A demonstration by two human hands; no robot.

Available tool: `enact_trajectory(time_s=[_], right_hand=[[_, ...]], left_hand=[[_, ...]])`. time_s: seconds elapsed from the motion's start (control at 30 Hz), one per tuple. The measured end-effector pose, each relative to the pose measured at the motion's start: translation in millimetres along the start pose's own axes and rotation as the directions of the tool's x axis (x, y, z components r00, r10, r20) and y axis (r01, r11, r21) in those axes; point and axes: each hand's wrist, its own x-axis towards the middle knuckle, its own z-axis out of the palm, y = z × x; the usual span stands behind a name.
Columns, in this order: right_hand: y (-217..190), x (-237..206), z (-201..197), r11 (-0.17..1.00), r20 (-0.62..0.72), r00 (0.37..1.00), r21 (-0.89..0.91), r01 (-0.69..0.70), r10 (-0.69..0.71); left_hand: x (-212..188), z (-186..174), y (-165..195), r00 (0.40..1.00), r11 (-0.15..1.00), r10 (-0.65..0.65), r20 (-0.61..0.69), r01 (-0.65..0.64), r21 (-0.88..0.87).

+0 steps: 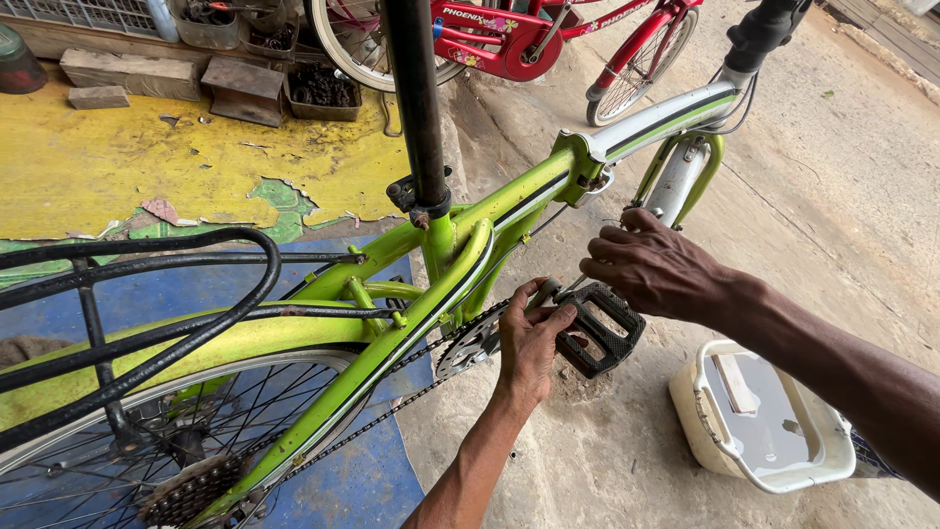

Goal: The person uses a wrench to loosen and remove a bicycle pedal from the crank arm. They hold the pedal with one hand while turning the wrench with the other, then detach the pedal from the bike.

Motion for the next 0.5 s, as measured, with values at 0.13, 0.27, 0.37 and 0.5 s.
enact_trajectory(time_s=[0.13, 0.27, 0.37, 0.5], right_hand=[[3, -11, 36, 0.94, -0.244, 0.966, 0.341, 0.007, 0.081], [-13, -10, 73, 0.675, -0.239, 0.938, 0.737, 0.006, 0.253], [-33, -9, 90, 0.609, -0.336, 0.898, 0.787, 0.1, 0.286], [-43, -7, 99, 0.489, -0.137, 0.924, 0.87, -0.059, 0.356]], left_hand=[[1, -2, 2, 1.0, 1.0, 0.02, 0.013, -0.02, 0.022], [4, -6, 3, 1.0, 0.998, 0.023, 0.022, -0.024, 0.053], [4, -6, 0, 0.999, 0.997, 0.026, 0.022, -0.027, 0.073], [5, -5, -1, 1.0, 0.997, 0.011, 0.016, -0.012, 0.071]])
